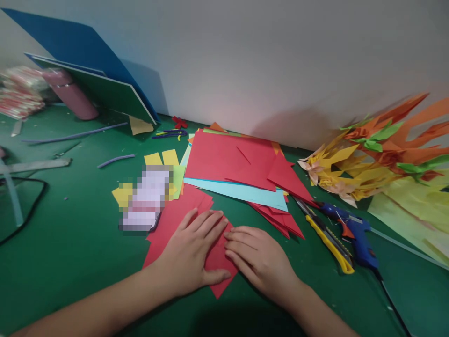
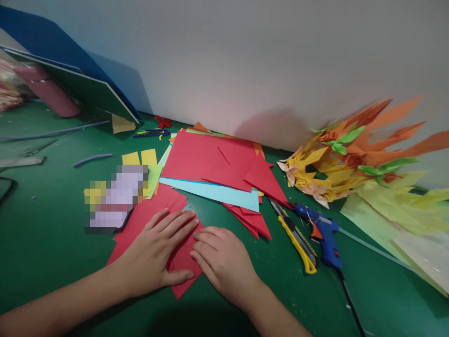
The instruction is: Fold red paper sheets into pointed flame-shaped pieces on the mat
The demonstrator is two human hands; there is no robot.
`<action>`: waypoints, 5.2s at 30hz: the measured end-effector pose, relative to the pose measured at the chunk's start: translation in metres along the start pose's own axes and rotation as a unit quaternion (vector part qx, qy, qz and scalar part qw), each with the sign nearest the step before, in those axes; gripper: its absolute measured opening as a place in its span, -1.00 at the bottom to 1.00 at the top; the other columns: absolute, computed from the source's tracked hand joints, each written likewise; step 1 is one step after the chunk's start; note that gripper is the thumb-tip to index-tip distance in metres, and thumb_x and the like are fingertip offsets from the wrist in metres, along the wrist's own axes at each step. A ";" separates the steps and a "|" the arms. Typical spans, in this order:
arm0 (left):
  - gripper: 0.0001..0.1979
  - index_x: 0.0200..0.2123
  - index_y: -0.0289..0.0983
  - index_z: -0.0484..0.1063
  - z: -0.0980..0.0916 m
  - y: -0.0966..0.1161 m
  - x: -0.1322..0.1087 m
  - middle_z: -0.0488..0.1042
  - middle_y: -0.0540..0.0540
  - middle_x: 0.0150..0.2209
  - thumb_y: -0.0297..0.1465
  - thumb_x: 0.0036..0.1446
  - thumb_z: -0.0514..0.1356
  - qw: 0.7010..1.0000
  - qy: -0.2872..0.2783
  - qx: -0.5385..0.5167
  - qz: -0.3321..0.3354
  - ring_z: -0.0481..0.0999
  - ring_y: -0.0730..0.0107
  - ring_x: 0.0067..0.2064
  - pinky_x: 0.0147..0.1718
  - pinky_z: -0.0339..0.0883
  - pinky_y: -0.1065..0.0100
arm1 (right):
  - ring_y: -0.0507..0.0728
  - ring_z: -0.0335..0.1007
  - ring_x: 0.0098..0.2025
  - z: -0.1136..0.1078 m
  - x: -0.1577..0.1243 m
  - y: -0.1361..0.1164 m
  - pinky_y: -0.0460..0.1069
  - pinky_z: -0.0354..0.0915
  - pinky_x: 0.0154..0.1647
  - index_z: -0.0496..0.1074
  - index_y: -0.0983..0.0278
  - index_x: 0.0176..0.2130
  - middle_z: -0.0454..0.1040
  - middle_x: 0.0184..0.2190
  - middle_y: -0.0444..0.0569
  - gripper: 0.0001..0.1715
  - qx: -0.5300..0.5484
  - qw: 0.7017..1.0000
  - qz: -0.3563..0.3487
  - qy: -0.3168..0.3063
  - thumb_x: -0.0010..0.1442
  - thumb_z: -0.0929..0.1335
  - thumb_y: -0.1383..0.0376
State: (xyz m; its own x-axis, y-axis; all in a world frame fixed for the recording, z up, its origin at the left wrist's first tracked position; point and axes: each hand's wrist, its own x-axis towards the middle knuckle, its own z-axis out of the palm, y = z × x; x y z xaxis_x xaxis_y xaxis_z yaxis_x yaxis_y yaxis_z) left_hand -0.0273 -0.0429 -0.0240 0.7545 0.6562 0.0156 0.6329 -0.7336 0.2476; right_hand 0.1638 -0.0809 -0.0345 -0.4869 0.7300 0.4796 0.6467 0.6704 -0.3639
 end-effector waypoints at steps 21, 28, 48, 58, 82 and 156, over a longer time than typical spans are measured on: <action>-0.33 0.07 -0.29 0.34 0.004 -0.002 -0.003 0.30 -0.27 0.20 0.06 0.03 0.18 0.999 0.038 -0.018 0.009 0.24 -0.03 0.22 0.24 -0.14 -0.10 | 0.18 0.45 -0.13 0.009 -0.004 0.005 0.04 0.37 -0.17 0.40 0.29 -0.04 0.50 -0.04 0.08 -0.62 -0.034 0.993 0.112 -0.034 0.27 0.14 0.46; -0.40 -0.07 -0.31 0.38 0.005 -0.003 -0.002 0.34 -0.34 0.17 0.03 -0.02 0.23 0.998 0.052 -0.018 0.016 0.23 -0.03 0.23 0.24 -0.13 -0.13 | 0.15 0.37 -0.37 0.008 0.004 -0.003 0.02 0.29 -0.40 0.39 0.27 -0.20 0.46 0.07 0.05 -0.66 -0.084 0.982 0.144 -0.091 0.15 0.16 0.54; -0.42 -0.11 -0.26 0.40 0.001 -0.001 -0.003 0.32 -0.26 0.19 0.07 -0.03 0.22 0.999 0.042 -0.030 0.001 0.26 -0.03 0.21 0.27 -0.26 -0.12 | 0.09 0.07 -0.51 -0.014 -0.006 0.007 -0.01 -0.03 -0.50 0.29 0.26 -0.56 0.27 -0.64 -0.09 -0.66 -0.098 0.995 0.027 0.010 0.16 0.16 0.51; -0.43 -0.09 -0.27 0.39 0.003 -0.001 -0.003 0.31 -0.28 0.20 0.03 -0.04 0.24 0.998 0.043 -0.053 -0.010 0.23 -0.04 0.23 0.26 -0.22 -0.15 | 0.07 0.09 -0.54 -0.006 -0.009 0.012 -0.03 -0.01 -0.53 0.23 0.23 -0.56 0.23 -0.66 -0.13 -0.69 -0.023 0.996 0.091 0.012 0.09 0.14 0.53; -0.61 -0.05 -0.28 0.26 -0.015 -0.038 -0.008 0.48 -0.18 -0.22 -0.10 0.28 -0.01 0.980 0.162 0.017 -0.115 0.48 0.04 -0.16 -0.20 0.29 0.08 | 0.22 0.29 0.09 -0.005 -0.003 0.009 0.16 0.35 0.05 0.36 0.29 0.11 0.40 0.12 0.08 -0.45 -0.020 0.986 0.011 -0.164 0.20 0.16 0.55; -0.74 -0.36 -0.35 0.44 -0.009 -0.033 0.006 0.53 -0.07 -0.39 -0.48 0.33 0.00 0.962 0.139 0.009 0.234 0.49 0.35 -0.32 -0.26 0.41 0.32 | 0.21 0.35 0.04 -0.005 -0.003 0.005 0.17 0.32 0.07 0.40 0.32 -0.08 0.45 0.00 0.12 -0.63 0.020 0.991 0.031 -0.131 0.24 0.14 0.52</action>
State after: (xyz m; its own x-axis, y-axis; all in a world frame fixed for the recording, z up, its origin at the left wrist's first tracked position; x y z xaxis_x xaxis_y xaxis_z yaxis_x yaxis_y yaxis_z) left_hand -0.0449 -0.0135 -0.0235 0.8837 0.2729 0.3803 0.2394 -0.9616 0.1338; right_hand 0.1713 -0.0808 -0.0336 -0.5859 0.7758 0.2342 0.6590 0.6243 -0.4195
